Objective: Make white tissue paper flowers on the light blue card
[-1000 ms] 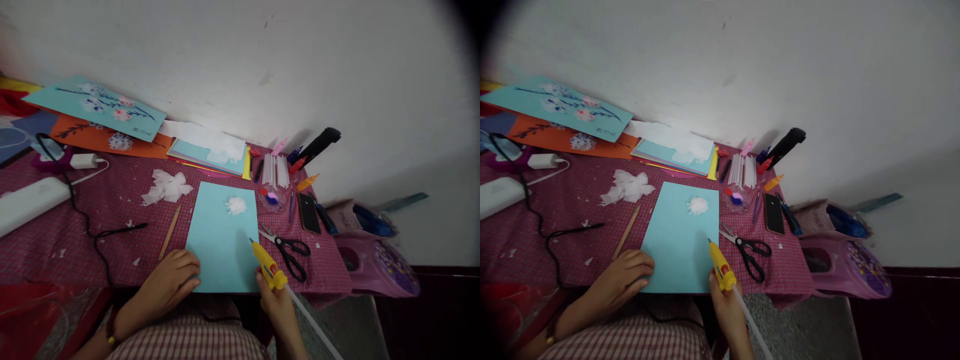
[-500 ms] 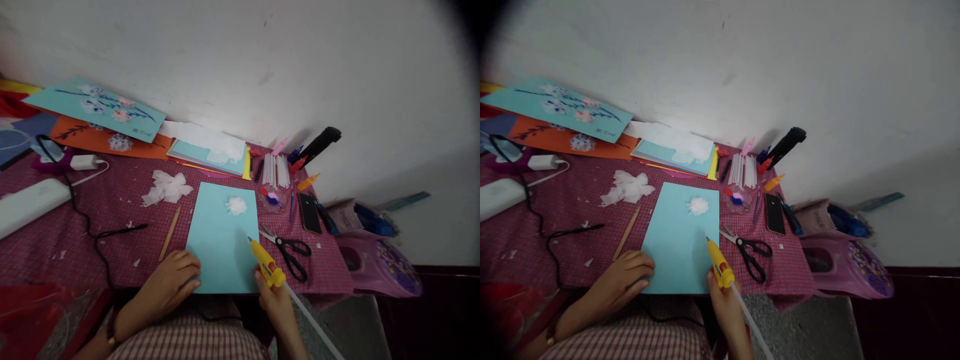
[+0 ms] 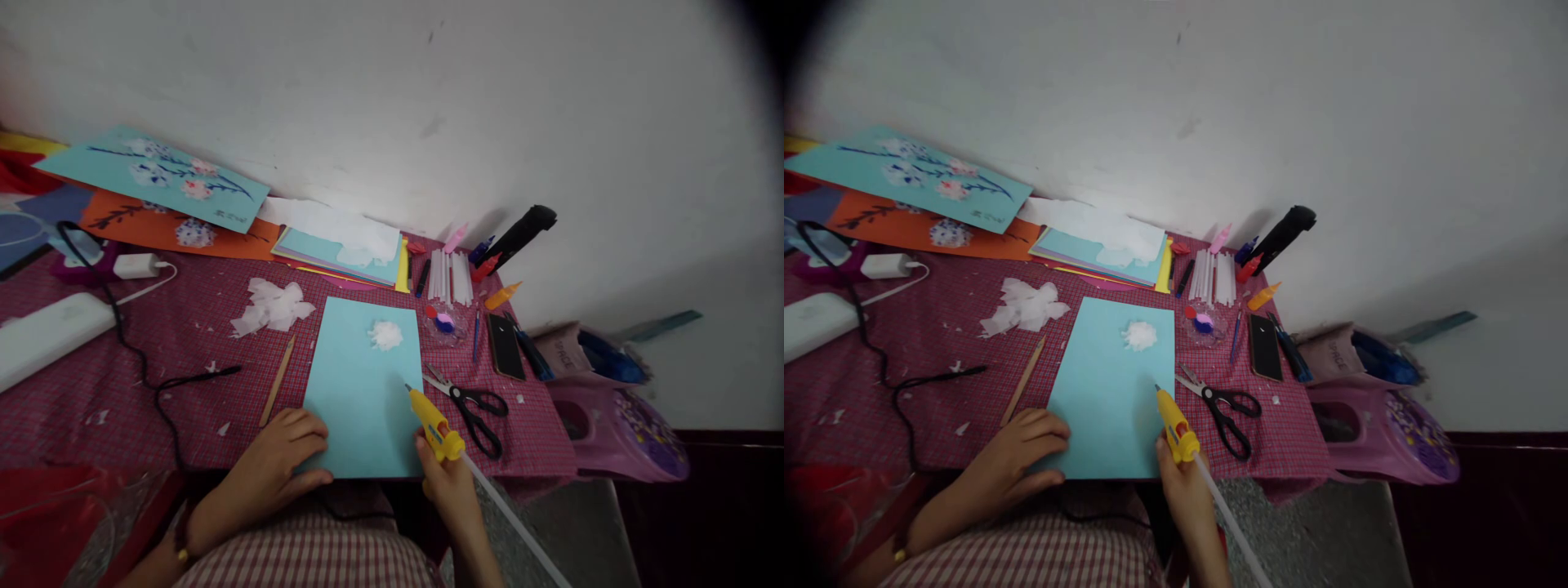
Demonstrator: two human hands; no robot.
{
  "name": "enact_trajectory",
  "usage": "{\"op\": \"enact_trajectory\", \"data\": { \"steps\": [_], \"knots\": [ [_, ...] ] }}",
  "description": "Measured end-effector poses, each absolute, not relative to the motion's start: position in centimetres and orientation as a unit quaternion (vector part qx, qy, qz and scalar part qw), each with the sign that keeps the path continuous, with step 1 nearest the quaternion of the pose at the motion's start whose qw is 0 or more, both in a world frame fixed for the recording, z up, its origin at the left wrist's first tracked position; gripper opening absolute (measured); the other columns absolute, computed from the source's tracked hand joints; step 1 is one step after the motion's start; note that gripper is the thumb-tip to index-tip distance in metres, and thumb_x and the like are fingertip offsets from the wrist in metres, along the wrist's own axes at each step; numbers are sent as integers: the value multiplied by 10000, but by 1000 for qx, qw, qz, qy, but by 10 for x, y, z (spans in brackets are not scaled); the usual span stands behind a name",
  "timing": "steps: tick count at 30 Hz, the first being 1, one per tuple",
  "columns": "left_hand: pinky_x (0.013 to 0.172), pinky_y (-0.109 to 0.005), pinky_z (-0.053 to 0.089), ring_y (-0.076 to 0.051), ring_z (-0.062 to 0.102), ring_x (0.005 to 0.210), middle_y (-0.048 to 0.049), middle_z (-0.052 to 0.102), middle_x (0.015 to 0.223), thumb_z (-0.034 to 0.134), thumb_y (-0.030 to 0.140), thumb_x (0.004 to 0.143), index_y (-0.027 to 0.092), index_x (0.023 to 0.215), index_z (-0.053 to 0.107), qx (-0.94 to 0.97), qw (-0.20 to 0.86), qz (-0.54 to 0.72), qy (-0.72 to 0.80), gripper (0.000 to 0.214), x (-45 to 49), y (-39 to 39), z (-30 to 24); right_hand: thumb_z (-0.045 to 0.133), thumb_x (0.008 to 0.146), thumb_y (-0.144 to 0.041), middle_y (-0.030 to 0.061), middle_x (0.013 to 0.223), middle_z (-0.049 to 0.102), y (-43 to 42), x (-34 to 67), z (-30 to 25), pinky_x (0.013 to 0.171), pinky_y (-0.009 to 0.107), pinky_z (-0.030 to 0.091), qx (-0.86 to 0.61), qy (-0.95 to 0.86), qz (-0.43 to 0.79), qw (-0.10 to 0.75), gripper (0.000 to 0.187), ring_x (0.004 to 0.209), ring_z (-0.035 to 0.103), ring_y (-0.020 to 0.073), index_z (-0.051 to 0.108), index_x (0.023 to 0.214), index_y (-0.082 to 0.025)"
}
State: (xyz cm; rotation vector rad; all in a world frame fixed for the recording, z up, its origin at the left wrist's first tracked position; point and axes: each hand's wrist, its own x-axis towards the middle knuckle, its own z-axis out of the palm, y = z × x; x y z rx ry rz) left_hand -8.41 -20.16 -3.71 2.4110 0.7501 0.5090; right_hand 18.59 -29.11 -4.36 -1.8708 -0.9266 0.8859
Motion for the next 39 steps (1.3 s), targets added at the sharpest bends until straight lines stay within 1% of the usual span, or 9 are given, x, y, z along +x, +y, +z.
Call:
{"op": "enact_trajectory", "data": {
  "steps": [3, 10, 15, 19, 23, 27, 30, 34, 39],
  "knots": [
    [850, -357, 362, -205, 522, 928, -39, 631, 982, 604, 401, 858, 190, 921, 601, 899, 281, 190, 278, 220, -84, -201, -36, 603, 787, -463, 103, 931, 710, -290, 187, -45, 806, 335, 508, -742, -369, 360, 428, 367, 910, 654, 256, 655, 969, -149],
    [861, -350, 362, -196, 525, 938, -27, 628, 987, 638, 378, 838, 191, 919, 609, 897, 282, 186, 286, 206, -83, -201, -35, 612, 780, -458, 80, 869, 716, -286, 188, -44, 771, 327, 519, -744, -376, 340, 436, 324, 846, 661, 238, 674, 906, -166],
    [851, -350, 362, -191, 528, 921, -25, 630, 969, 630, 334, 848, 185, 904, 611, 894, 283, 189, 292, 160, -81, -202, -34, 616, 773, -468, 91, 924, 724, -282, 190, -42, 800, 329, 522, -750, -361, 340, 437, 357, 884, 670, 241, 666, 952, -164],
    [843, -351, 361, -190, 527, 913, -24, 632, 968, 625, 329, 852, 189, 902, 607, 890, 290, 191, 297, 151, -81, -203, -34, 612, 776, -461, 96, 938, 728, -280, 191, -40, 817, 329, 520, -748, -370, 330, 441, 352, 909, 670, 242, 661, 957, -163],
    [848, -349, 364, -191, 529, 920, -25, 634, 968, 628, 310, 849, 191, 893, 605, 889, 288, 192, 299, 130, -81, -204, -34, 625, 754, -464, 93, 907, 728, -276, 191, -40, 802, 335, 524, -755, -372, 314, 441, 352, 884, 671, 247, 662, 930, -161],
    [851, -339, 372, -183, 532, 917, -20, 636, 962, 632, 294, 845, 195, 901, 618, 888, 283, 200, 302, 114, -81, -204, -33, 628, 743, -463, 114, 951, 723, -275, 190, -40, 795, 331, 526, -757, -362, 319, 441, 386, 921, 666, 255, 656, 962, -147],
    [844, -332, 383, -180, 536, 912, -24, 640, 957, 627, 298, 847, 196, 897, 627, 889, 278, 203, 302, 113, -80, -203, -33, 636, 750, -446, 108, 952, 724, -277, 189, -40, 798, 329, 523, -755, -370, 316, 440, 363, 929, 663, 255, 664, 966, -155],
    [840, -336, 390, -183, 538, 906, -31, 644, 955, 617, 311, 854, 195, 904, 626, 892, 274, 201, 298, 127, -80, -203, -32, 613, 782, -446, 115, 985, 713, -278, 189, -40, 844, 342, 507, -750, -387, 329, 425, 347, 965, 652, 257, 665, 962, -153],
    [837, -337, 385, -184, 536, 902, -31, 643, 951, 611, 300, 857, 192, 888, 621, 892, 277, 201, 295, 113, -80, -203, -32, 604, 780, -472, 127, 1021, 701, -274, 188, -44, 892, 368, 489, -755, -369, 346, 416, 404, 986, 647, 263, 654, 1004, -139]
  ]
}}
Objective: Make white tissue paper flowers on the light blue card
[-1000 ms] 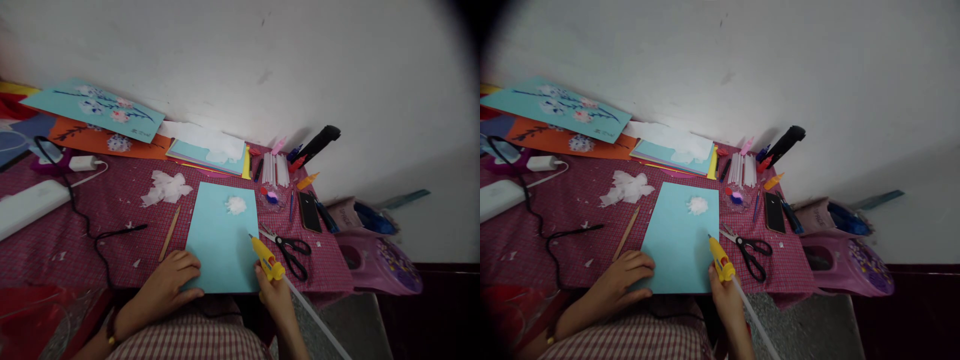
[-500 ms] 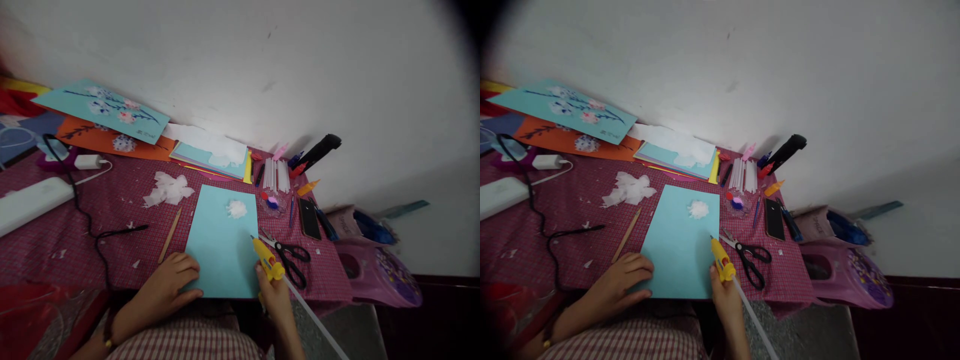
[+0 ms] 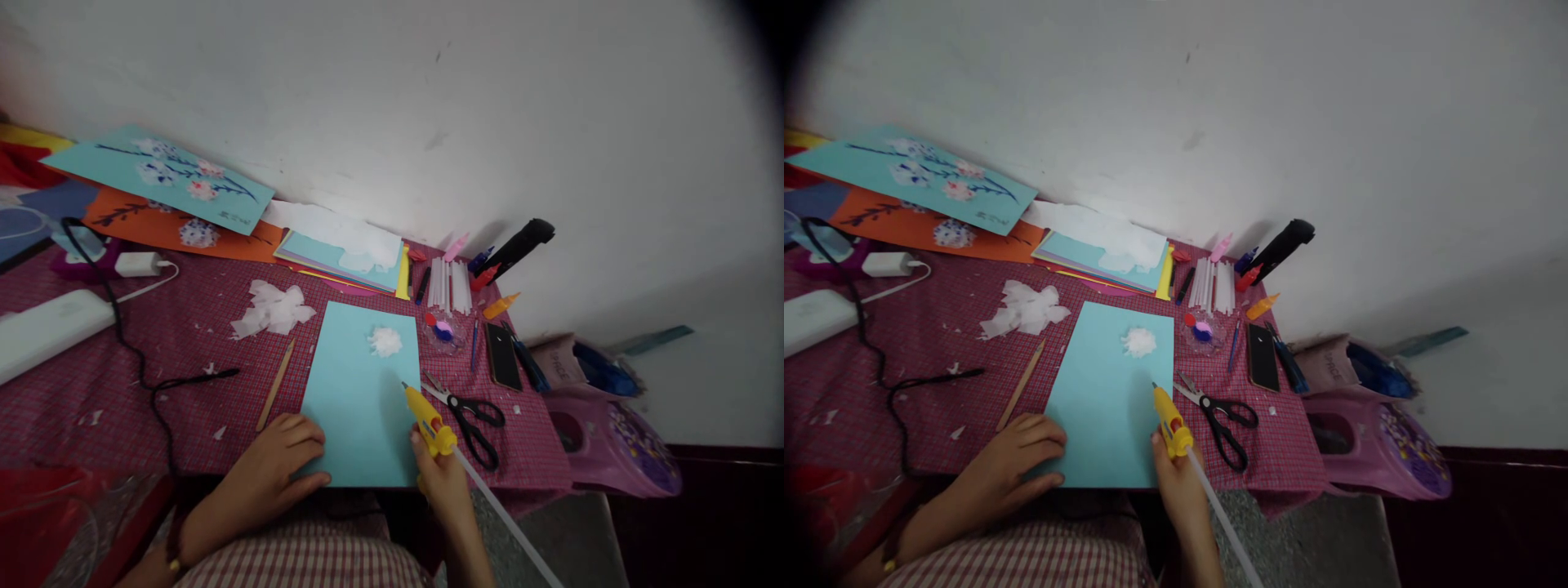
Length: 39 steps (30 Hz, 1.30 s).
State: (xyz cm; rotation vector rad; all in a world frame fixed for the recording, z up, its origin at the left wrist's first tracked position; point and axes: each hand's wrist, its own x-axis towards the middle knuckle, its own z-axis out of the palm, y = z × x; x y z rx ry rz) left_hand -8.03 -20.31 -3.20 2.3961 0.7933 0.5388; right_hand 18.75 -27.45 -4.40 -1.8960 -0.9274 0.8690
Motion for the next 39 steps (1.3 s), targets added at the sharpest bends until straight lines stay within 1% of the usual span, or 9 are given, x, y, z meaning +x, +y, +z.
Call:
{"op": "enact_trajectory", "data": {
  "steps": [6, 11, 14, 19, 24, 28, 34, 36, 39],
  "knots": [
    [855, -347, 362, -191, 523, 932, -24, 636, 980, 622, 281, 850, 195, 901, 609, 889, 285, 197, 300, 101, -81, -204, -36, 609, 758, -494, 105, 928, 704, -270, 181, -43, 808, 345, 517, -750, -380, 346, 417, 429, 880, 662, 241, 651, 988, -133],
    [853, -347, 353, -188, 519, 925, -20, 633, 971, 616, 279, 854, 194, 887, 607, 886, 291, 202, 298, 92, -81, -204, -37, 614, 756, -489, 95, 894, 711, -269, 176, -41, 795, 349, 517, -745, -401, 332, 416, 386, 856, 661, 240, 660, 932, -149],
    [852, -348, 355, -190, 520, 924, -25, 634, 967, 607, 290, 860, 193, 885, 609, 888, 289, 201, 296, 100, -81, -204, -36, 617, 766, -445, 75, 865, 706, -270, 171, -37, 764, 331, 522, -733, -439, 324, 406, 324, 828, 656, 228, 659, 915, -161],
    [847, -340, 359, -186, 524, 915, -24, 630, 954, 603, 292, 863, 195, 883, 614, 887, 288, 201, 299, 99, -81, -204, -34, 587, 807, -328, 33, 782, 683, -272, 156, -28, 621, 267, 507, -695, -511, 336, 378, 184, 700, 630, 183, 650, 907, -187],
    [839, -332, 358, -182, 519, 914, -25, 629, 947, 596, 282, 868, 192, 880, 609, 887, 287, 210, 295, 92, -81, -204, -35, 565, 817, -266, 5, 752, 643, -271, 147, -23, 636, 248, 496, -678, -554, 346, 337, 94, 682, 611, 162, 617, 853, -196],
    [847, -337, 352, -178, 518, 905, -18, 627, 943, 605, 286, 863, 192, 870, 608, 885, 291, 210, 296, 94, -81, -204, -35, 565, 829, -320, 43, 825, 680, -272, 153, -33, 661, 275, 511, -702, -526, 333, 347, 188, 727, 636, 187, 631, 933, -178],
    [843, -330, 368, -178, 525, 913, -20, 636, 955, 603, 293, 863, 196, 884, 620, 885, 283, 214, 302, 100, -80, -204, -33, 605, 805, -432, 87, 934, 696, -279, 164, -46, 791, 319, 513, -729, -460, 317, 395, 348, 884, 650, 229, 630, 1018, -158],
    [836, -327, 374, -178, 528, 905, -22, 638, 947, 602, 294, 863, 196, 877, 619, 885, 278, 217, 304, 100, -80, -204, -32, 608, 804, -446, 96, 965, 694, -282, 164, -48, 816, 321, 508, -732, -447, 327, 398, 371, 917, 648, 232, 629, 1032, -154],
    [834, -326, 375, -178, 528, 900, -21, 638, 936, 601, 288, 863, 195, 866, 617, 885, 278, 218, 305, 95, -79, -205, -31, 611, 801, -459, 96, 960, 697, -284, 164, -49, 806, 312, 511, -723, -445, 344, 402, 380, 915, 652, 235, 637, 1026, -154]
  ]
}}
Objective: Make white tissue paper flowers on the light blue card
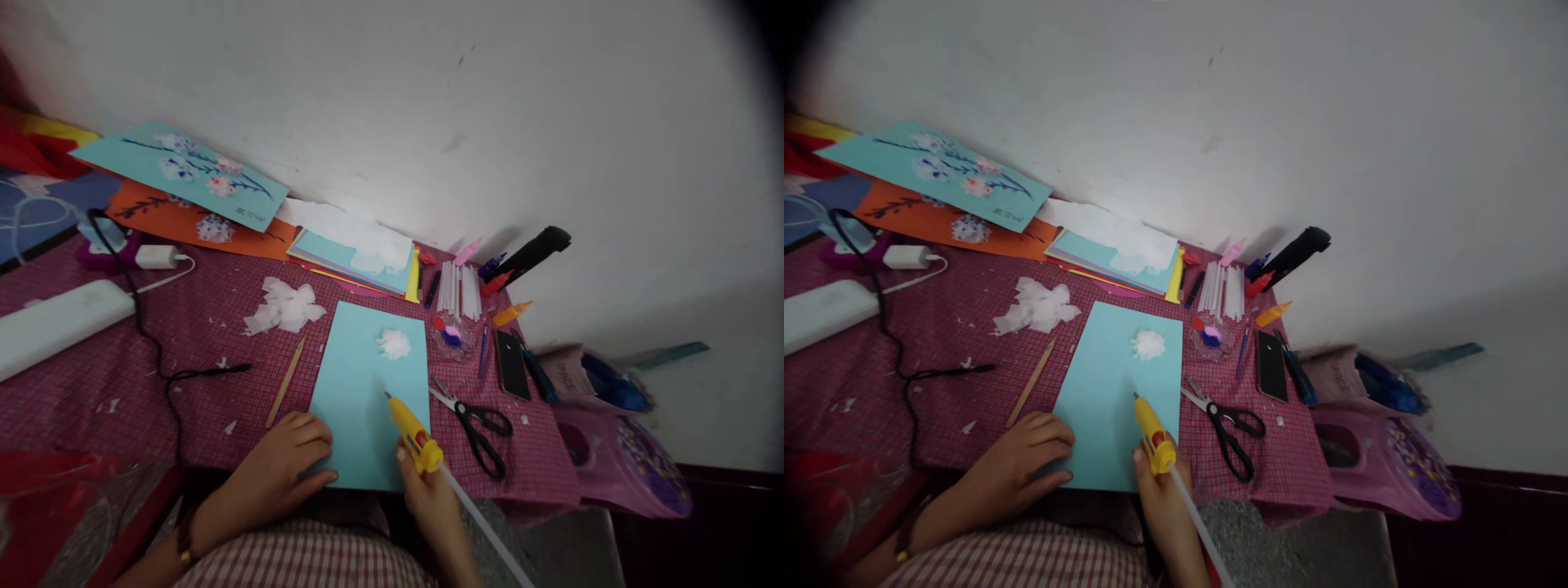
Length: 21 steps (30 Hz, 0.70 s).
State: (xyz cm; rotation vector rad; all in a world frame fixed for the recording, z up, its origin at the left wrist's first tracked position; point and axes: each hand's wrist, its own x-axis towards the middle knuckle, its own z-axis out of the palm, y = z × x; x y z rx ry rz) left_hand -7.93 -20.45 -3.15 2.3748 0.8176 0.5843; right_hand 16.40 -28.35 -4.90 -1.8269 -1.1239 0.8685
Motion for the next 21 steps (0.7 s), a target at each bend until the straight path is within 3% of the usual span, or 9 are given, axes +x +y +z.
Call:
{"op": "enact_trajectory", "data": {
  "steps": [13, 21],
  "knots": [
    [841, -343, 362, -187, 523, 906, -28, 635, 946, 594, 261, 865, 192, 872, 616, 887, 285, 202, 303, 73, -80, -203, -33, 599, 786, -508, 120, 1051, 684, -278, 163, -49, 893, 329, 486, -747, -367, 357, 424, 465, 1016, 637, 248, 631, 1061, -135],
    [808, -324, 355, -173, 517, 868, -14, 635, 897, 633, 300, 836, 185, 824, 599, 882, 278, 215, 315, 120, -77, -206, -27, 646, 711, -555, 116, 926, 723, -280, 170, -69, 768, 332, 532, -754, -384, 294, 445, 427, 926, 663, 291, 682, 917, -182]
  ]
}}
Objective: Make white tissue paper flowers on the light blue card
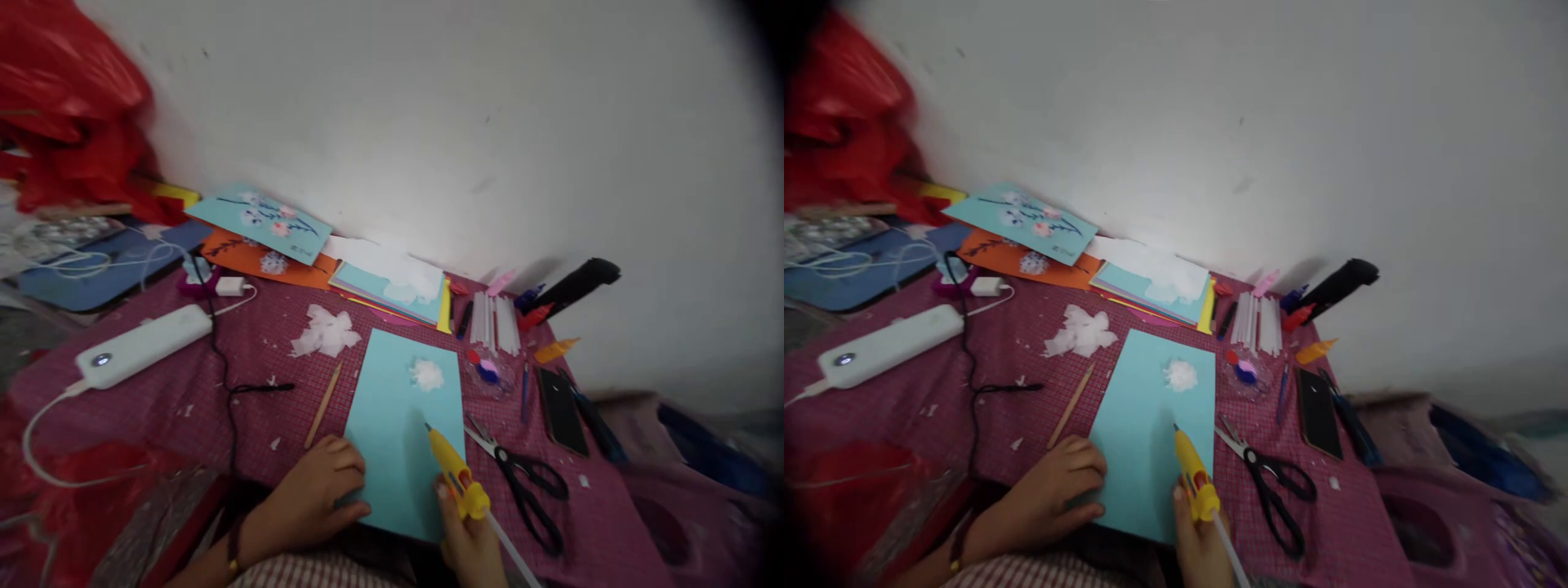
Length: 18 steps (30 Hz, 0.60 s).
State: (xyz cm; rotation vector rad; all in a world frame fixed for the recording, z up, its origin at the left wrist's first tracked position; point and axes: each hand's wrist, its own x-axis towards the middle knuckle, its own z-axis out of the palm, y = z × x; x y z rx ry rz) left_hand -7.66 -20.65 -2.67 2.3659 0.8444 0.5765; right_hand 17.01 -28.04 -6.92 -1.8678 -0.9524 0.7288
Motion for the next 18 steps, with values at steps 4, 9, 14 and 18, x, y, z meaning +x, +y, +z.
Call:
{"op": "enact_trajectory", "data": {
  "steps": [4, 9, 14, 18],
  "knots": [
    [819, -323, 342, -177, 518, 878, -21, 639, 933, 672, 480, 779, 189, 841, 606, 890, 272, 218, 295, 305, -79, -204, -32, 613, 719, -586, 127, 937, 719, -279, 169, -62, 802, 357, 515, -752, -408, 283, 433, 474, 928, 656, 288, 667, 919, -160],
    [831, -322, 318, -184, 517, 919, -10, 636, 1000, 758, 454, 695, 214, 902, 617, 901, 286, 196, 262, 347, -82, -202, -33, 549, 780, -584, 82, 777, 691, -276, 168, -50, 674, 322, 517, -742, -432, 290, 424, 442, 792, 652, 251, 651, 901, -171],
    [870, -327, 307, -193, 503, 979, 7, 608, 1056, 833, 286, 625, 231, 944, 617, 897, 301, 159, 281, 389, -84, -202, -26, 537, 801, -565, 53, 676, 640, -277, 163, -42, 596, 310, 495, -740, -430, 289, 429, 419, 690, 618, 226, 645, 892, -171],
    [869, -334, 310, -200, 495, 989, 11, 598, 1057, 848, 307, 603, 237, 949, 620, 893, 320, 147, 279, 420, -85, -201, -27, 533, 813, -544, 47, 670, 634, -278, 156, -38, 615, 317, 499, -731, -433, 281, 447, 400, 700, 618, 225, 650, 881, -168]
  ]
}}
